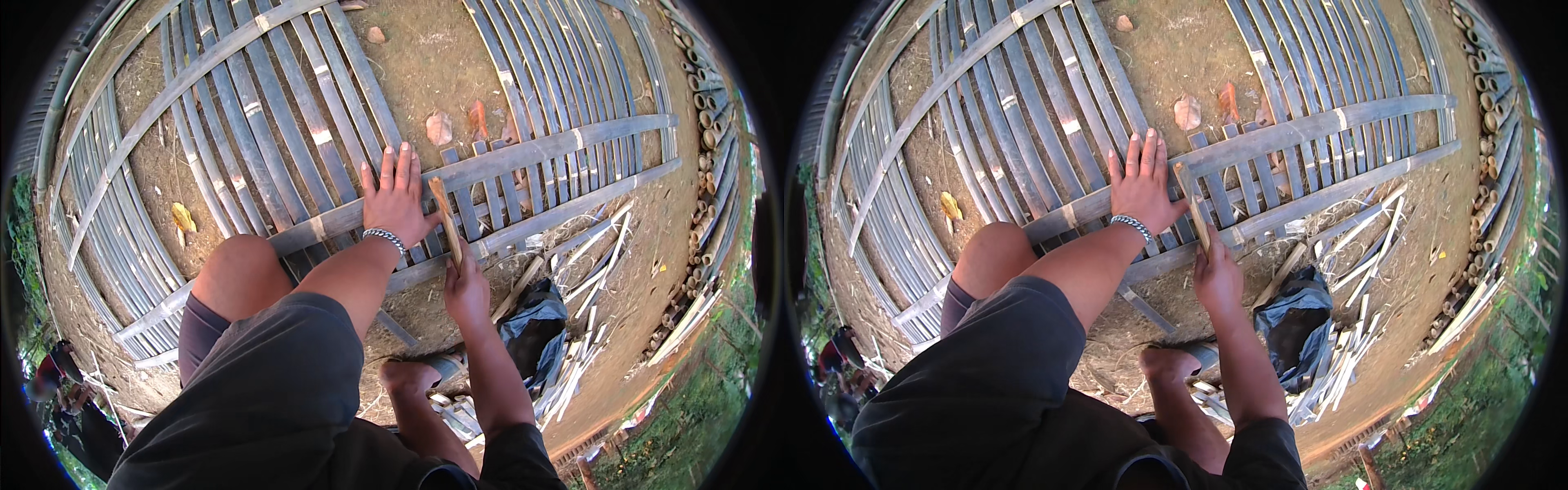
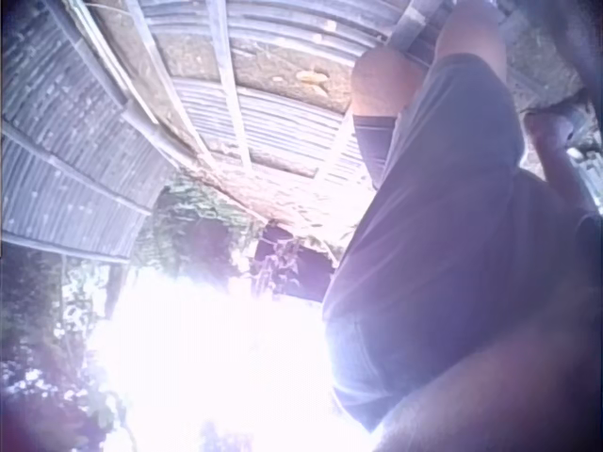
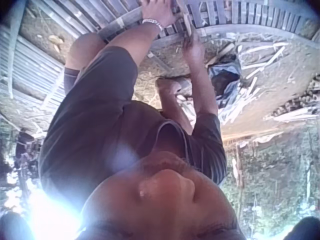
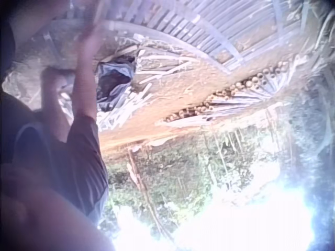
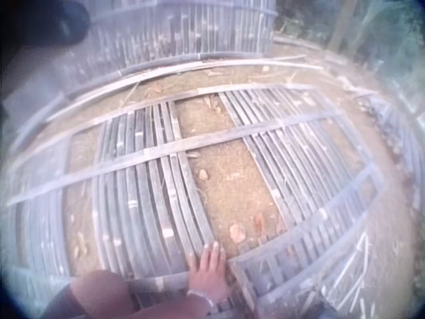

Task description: The person hammers nails into bamboo slats to secure them to a wooden frame, reaching into a bag for nails between hammering actions.

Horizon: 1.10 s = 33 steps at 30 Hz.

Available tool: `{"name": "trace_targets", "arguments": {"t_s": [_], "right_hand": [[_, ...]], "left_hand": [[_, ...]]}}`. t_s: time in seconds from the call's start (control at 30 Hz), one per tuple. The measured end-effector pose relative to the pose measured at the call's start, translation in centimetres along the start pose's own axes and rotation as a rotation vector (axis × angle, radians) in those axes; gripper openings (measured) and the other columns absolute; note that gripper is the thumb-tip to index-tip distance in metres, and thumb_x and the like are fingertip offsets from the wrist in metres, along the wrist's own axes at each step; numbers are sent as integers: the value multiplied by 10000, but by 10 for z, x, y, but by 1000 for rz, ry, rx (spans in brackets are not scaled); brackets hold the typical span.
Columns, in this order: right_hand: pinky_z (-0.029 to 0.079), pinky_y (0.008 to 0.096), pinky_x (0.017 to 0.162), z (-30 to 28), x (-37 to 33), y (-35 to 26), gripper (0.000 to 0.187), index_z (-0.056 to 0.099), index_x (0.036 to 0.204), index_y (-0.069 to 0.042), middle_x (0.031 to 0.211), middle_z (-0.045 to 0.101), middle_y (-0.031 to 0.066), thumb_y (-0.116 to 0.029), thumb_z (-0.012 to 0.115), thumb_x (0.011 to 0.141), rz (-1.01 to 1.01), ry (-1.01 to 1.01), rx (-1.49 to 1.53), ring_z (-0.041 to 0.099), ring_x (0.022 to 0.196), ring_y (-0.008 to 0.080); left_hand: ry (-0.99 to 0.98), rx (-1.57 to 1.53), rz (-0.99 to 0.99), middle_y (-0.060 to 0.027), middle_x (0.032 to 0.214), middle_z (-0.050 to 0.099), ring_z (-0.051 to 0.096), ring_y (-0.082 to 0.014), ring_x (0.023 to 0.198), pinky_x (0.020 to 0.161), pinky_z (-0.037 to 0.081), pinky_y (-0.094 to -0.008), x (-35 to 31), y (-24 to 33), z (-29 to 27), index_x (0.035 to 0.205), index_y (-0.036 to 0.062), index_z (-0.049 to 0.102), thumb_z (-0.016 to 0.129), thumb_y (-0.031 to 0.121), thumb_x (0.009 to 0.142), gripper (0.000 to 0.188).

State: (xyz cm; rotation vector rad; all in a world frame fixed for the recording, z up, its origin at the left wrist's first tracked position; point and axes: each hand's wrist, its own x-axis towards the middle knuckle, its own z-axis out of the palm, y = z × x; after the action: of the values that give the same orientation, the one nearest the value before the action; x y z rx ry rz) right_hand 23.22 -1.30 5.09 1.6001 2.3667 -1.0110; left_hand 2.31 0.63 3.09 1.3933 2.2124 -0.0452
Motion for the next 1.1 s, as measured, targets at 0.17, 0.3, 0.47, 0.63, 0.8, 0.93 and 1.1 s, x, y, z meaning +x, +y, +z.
{"name": "trace_targets", "arguments": {"t_s": [0.17,0.3,0.47,0.63,0.8,0.93,1.1], "right_hand": [[561,551,723,1,-8,4,528,484,1470,-76,1139,695,289,-162,651,977,-307,332,204,689,888,503],[559,551,725,4,-6,-1,541,469,1477,-70,1113,701,291,-157,652,976,-81,129,96,687,887,508],[564,541,731,5,6,-7,490,513,1431,-47,1077,701,295,-133,651,969,-90,141,109,691,886,495],[561,551,717,-1,-5,5,477,517,1411,-39,1024,706,294,-135,651,963,-228,220,186,696,853,489],[568,559,727,-12,12,-4,456,527,1366,15,995,707,300,-119,660,951,139,-66,9,690,858,519],[560,583,760,-11,-1,-5,472,523,1369,28,1005,710,303,-132,668,949,-123,220,220,685,869,534],[534,620,750,4,2,-1,414,508,1336,26,930,701,317,-157,641,989,26,113,75,668,842,556]], "left_hand": [[-2,-19,6,-106,1743,142,119,-326,1606,1267,96,-625,0,4,0,1645,39,239,672,699,825,1138],[9,-13,6,-114,1743,135,116,-328,1606,1265,101,-625,0,1,1,1645,35,237,651,718,834,1138],[16,34,22,-129,1741,133,107,-331,1608,1264,104,-626,1,0,2,1642,16,229,632,741,838,1155],[-34,-9,21,-138,1744,112,81,-330,1612,1265,80,-627,2,3,-4,1647,10,207,602,752,857,1154],[-31,19,20,-135,1747,105,57,-325,1616,1264,63,-627,-1,2,0,1647,9,207,585,753,871,1139],[-10,-17,23,-135,1748,100,38,-322,1618,1265,50,-623,-1,1,0,1646,6,210,580,764,868,1147],[4,-1,21,-145,1745,108,43,-328,1617,1264,60,-624,1,0,4,1642,0,221,569,791,860,1166]]}}
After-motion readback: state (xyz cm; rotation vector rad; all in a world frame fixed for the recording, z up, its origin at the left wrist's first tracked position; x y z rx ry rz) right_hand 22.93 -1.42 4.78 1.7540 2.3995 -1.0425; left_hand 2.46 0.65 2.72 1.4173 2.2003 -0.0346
